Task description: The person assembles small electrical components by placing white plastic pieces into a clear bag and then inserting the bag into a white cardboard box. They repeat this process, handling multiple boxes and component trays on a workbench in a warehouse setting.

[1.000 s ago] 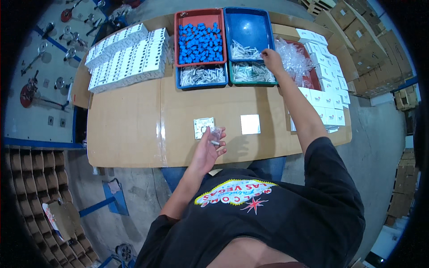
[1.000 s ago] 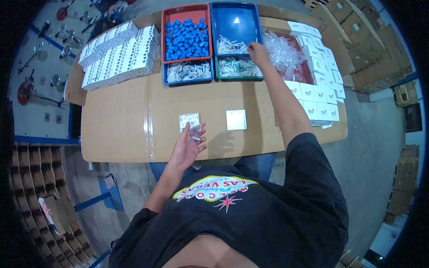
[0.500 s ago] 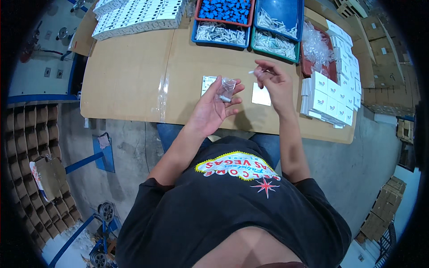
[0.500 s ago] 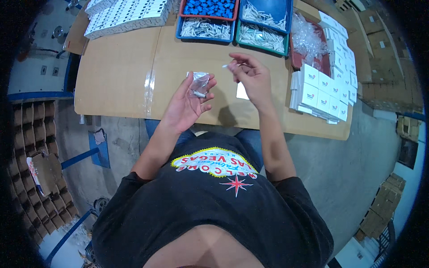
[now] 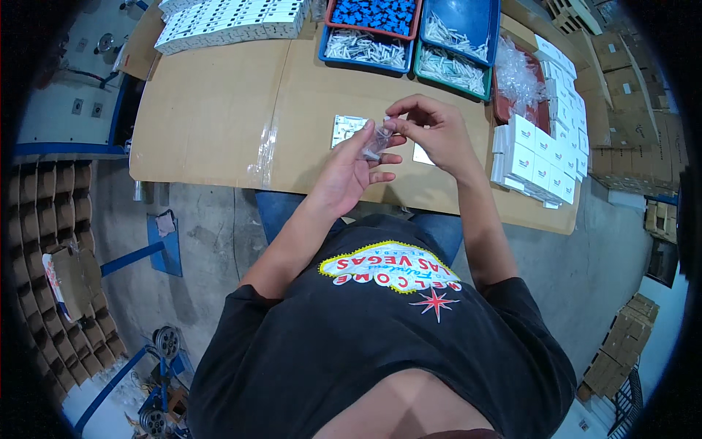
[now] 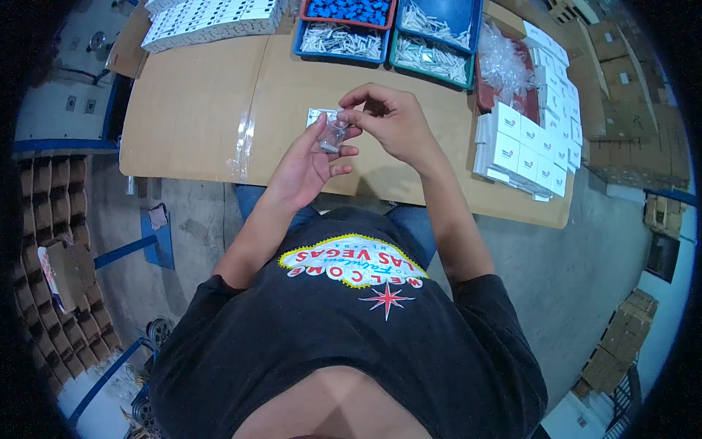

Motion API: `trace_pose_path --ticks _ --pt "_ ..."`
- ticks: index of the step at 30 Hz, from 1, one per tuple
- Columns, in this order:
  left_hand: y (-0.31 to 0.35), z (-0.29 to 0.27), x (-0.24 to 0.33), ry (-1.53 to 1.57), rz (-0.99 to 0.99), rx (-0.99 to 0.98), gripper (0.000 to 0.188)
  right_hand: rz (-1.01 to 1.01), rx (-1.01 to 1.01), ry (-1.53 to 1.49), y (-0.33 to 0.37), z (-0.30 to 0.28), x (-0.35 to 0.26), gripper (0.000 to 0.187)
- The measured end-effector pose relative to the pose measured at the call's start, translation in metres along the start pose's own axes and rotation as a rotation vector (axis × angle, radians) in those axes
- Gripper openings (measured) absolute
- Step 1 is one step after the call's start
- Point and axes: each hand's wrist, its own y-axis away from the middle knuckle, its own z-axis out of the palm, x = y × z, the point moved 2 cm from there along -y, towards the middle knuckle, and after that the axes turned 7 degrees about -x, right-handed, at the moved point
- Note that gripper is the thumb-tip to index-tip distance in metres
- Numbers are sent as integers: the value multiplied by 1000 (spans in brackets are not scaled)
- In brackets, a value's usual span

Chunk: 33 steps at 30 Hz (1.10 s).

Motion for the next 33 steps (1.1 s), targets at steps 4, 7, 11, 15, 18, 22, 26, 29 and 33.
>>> trace_pose_path --ticks 4,7,11,15,18,22,26,29,33 --pt "0 1 1 -7 1 -1 52 -18 -64 59 -4 -1 1 12" --pt "1 0 0 -17 -14 -11 50 -44 -138 89 -8 -2 -2 11" --pt "-3 -5 -3 -2 -17 -37 48 -166 -231 236 -10 -5 0 12" --pt "-1 -2 -1 -2 -20 -20 48 -132 -255 193 -10 -5 -4 17" --pt "-2 -3 -2 25 -16 -34 47 -62 -262 99 -9 -3 -4 22" --pt "-3 -5 -4 26 -15 -19 44 -124 -336 214 -11 1 4 30" --pt "-4 -6 -6 51 6 4 47 -68 -360 111 -12 6 5 34" --pt "-5 -9 -5 35 -16 -19 42 -9 -328 32 -13 7 8 34" --pt "-5 -14 -9 8 -21 -2 44 -93 -358 156 -20 7 19 34"
